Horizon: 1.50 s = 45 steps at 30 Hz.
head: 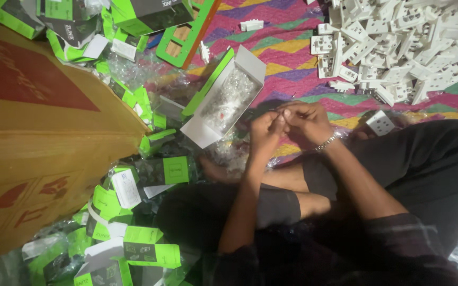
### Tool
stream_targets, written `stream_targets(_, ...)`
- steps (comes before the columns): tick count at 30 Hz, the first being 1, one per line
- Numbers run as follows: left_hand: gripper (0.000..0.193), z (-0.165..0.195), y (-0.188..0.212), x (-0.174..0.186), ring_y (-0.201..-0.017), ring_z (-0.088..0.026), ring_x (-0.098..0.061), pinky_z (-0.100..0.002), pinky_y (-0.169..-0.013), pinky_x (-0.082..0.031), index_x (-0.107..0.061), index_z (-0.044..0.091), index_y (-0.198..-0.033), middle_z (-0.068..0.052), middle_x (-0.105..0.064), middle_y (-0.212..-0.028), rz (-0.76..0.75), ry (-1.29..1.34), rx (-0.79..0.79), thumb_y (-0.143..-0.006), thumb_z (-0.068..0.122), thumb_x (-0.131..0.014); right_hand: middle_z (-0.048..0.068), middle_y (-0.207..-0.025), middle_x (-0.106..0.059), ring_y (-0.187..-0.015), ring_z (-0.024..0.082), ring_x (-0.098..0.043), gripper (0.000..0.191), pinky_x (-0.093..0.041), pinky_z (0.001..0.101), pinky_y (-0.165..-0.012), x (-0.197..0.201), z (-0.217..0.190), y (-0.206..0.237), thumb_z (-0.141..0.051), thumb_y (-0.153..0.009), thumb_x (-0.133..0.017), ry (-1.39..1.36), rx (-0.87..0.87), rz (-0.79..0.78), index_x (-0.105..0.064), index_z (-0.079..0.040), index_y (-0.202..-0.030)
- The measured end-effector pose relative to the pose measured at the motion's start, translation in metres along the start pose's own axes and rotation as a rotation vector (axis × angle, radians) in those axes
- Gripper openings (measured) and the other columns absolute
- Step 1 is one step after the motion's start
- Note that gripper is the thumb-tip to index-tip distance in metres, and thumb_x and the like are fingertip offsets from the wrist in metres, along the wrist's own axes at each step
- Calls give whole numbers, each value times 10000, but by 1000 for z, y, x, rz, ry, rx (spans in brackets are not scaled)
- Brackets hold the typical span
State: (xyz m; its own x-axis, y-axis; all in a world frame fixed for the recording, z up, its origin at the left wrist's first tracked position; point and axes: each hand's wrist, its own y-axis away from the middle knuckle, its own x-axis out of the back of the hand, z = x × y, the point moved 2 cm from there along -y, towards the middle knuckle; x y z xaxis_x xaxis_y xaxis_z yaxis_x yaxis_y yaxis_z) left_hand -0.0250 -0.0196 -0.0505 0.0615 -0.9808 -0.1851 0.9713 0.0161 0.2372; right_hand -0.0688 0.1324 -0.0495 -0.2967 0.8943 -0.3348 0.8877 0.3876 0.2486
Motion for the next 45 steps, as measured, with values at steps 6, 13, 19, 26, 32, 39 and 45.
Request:
stream_targets(6,143,55,-8,-10,-824,-416,-689,-480,-705,-514,-704,-17,-1014,-266,-707,-861,-168,-904,-225,-917,60,-632,3,-786,-665,-682,58,-555,213,-433,234,-618,2,30,0,-118,-1067,-645,19,45,189,-677,-26,-877)
stream_targets(13,126,58,31,-17,-798,-379,-726,-504,-749,-543,-756,49,-852,-226,-729,-805,-500,-800,-2,-788,72,-650,-18,-646,-570,-557,107,-529,247,-408,298,-494,50,-25,-22,-204,-986,-582,-305,-33,752,-582,-153,-744)
stream_targets(19,306,27,5,2,-810,-405,-706,-515,-713,-538,-651,25,-1207,-255,-710,-873,-66,-901,-148,-910,96,-679,-53,-762,-573,-654,45,-440,330,-358,249,-598,36,12,-18,-236,-1122,-664,-6,135,556,-620,-103,-823)
stream_targets(26,548,17,5,3,-840,-478,-677,-568,-730,-495,-456,57,-1470,-275,-693,-887,54,-768,-248,-943,8,-599,-42,-699,-610,-575,50,-504,281,-382,235,-537,26,7,-17,-247,-1055,-667,-92,26,538,-678,-104,-814)
stream_targets(32,373,11,2,3,-922,-482,-667,-536,-808,-516,-587,60,-1305,-260,-715,-1018,105,-770,-453,-941,-17,-612,-30,-703,-624,-584,57,-523,275,-391,237,-542,24,11,-20,-233,-1041,-669,-85,32,535,-662,-97,-803)
stream_targets(39,179,23,10,14,-856,-375,-720,-439,-778,-566,-724,37,-1001,-202,-717,-932,55,-740,-395,-862,-38,-639,-50,-782,-592,-701,49,-477,283,-378,242,-633,34,2,-14,-251,-1104,-646,69,310,796,-639,-84,-876)
stream_targets(45,159,43,27,36,-892,-361,-712,-433,-802,-566,-697,19,-1021,-189,-718,-965,138,-756,-402,-879,-31,-643,-48,-793,-645,-700,31,-546,178,-438,213,-625,17,7,-15,-191,-1048,-687,254,174,612,-668,-91,-901)
